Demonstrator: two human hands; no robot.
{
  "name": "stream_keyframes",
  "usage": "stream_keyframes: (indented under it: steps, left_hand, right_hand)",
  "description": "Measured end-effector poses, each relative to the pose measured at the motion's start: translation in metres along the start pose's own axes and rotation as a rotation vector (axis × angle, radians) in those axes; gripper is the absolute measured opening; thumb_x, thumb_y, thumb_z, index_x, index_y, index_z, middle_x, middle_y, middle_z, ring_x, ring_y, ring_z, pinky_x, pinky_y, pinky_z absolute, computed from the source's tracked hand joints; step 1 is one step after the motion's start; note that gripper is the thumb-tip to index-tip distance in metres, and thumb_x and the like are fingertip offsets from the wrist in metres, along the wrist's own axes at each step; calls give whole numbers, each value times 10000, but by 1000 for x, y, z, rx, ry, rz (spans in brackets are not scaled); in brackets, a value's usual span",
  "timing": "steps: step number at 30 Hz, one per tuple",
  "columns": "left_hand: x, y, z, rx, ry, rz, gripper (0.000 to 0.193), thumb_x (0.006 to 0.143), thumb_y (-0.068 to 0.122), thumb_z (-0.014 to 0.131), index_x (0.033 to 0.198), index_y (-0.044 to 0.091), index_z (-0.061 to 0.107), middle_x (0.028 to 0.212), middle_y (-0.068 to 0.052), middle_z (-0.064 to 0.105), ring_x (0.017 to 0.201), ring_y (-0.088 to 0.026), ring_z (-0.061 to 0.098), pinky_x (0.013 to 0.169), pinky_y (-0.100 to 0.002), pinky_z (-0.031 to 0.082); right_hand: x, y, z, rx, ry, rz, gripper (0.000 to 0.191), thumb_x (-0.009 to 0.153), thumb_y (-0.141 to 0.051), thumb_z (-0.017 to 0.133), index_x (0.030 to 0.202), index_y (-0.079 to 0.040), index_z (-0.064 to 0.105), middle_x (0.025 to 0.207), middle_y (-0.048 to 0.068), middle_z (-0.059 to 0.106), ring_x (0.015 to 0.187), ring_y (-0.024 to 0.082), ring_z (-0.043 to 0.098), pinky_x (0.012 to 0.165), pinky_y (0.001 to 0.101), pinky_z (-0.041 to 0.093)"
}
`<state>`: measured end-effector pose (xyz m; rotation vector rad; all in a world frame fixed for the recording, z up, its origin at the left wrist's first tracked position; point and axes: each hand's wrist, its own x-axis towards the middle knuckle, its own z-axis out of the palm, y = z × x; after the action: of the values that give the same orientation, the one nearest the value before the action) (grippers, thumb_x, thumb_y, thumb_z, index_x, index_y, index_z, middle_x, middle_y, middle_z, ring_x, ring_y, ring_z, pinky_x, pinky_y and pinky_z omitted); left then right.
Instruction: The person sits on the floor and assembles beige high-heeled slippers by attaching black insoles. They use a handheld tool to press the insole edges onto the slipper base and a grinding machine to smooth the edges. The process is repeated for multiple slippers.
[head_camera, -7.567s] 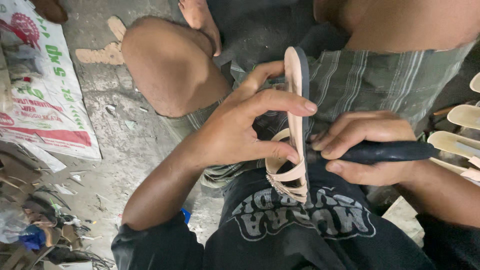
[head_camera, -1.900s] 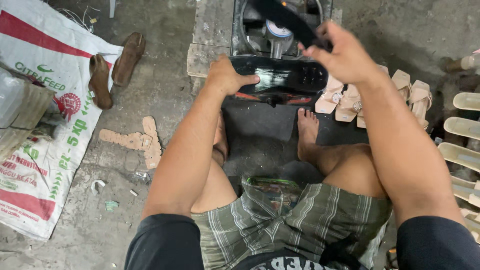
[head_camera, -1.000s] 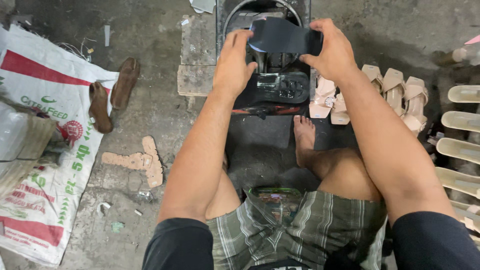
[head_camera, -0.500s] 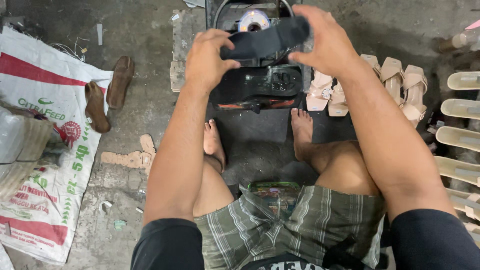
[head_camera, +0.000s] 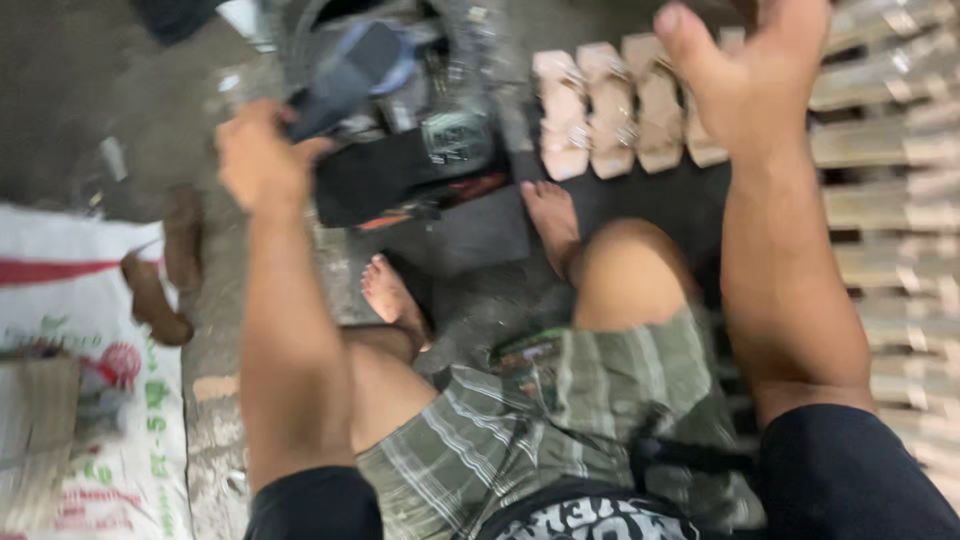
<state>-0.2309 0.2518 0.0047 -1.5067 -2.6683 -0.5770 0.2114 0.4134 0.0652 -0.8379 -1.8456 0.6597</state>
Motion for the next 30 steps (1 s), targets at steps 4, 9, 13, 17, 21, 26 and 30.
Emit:
stream_keyframes:
  steps: [4,9,13,17,21,26,30]
  left_hand:
    - [-12,-2,-9,100,86,271,489,607,341,1013,980,165,751,1088,-69,716,988,-330,647,845,-467,500]
    - [-145,113,11,-574,-422,455,440,709,234,901,1072,104,689,1115,-95,709,1011,-281,652,873,-415,509]
    - [-240,179,23,-926,-1203,142,404,791,148,811,1146,55,640,1136,-116,703,1029,-243,656,896,-374,516]
    - [-223,144,3,-905,-1245,33,374,873,62,721,1220,6,591,1157,-136,697,1047,-204,660,919,-333,523]
    - [-249,125,17,-941,-1139,-56,350,955,-24,631,1293,-43,542,1179,-157,691,1066,-165,664,941,-292,530]
    - [-253,145,0,-830,-1042,62,373,941,-3,686,1285,-22,544,1094,-121,680,988,-140,654,884,-265,521]
    - [-261,164,-34,-545,-664,386,489,901,34,783,1320,-40,540,1206,-193,625,1033,-206,622,915,-292,499]
  right_hand:
    - [-130,1,-104,-44,15,152,300,1030,-100,801,1249,-12,615,1280,72,629,1184,147,628,1021,278,524]
    - [-325,22,-192,-28,209,843,158,1022,-83,725,1157,-16,676,1008,14,695,896,100,649,830,266,539]
    - [-461,5,-218,-161,676,1301,192,984,-141,741,1090,-1,663,857,47,677,698,123,620,631,287,514]
    - [-535,-17,-251,-502,1305,1413,386,910,-83,726,1194,29,489,941,135,610,687,179,616,549,345,509]
    - [-554,-10,-282,-34,1573,1653,408,895,-159,591,1291,-156,495,1002,66,661,726,174,644,624,319,575]
    - [-566,4,-296,493,1549,1495,362,937,-84,512,1296,-47,548,1053,105,703,880,226,751,838,386,628]
    - [-568,8,-280,405,1561,1514,375,941,-84,468,1300,-84,577,1046,83,716,876,214,728,889,378,628]
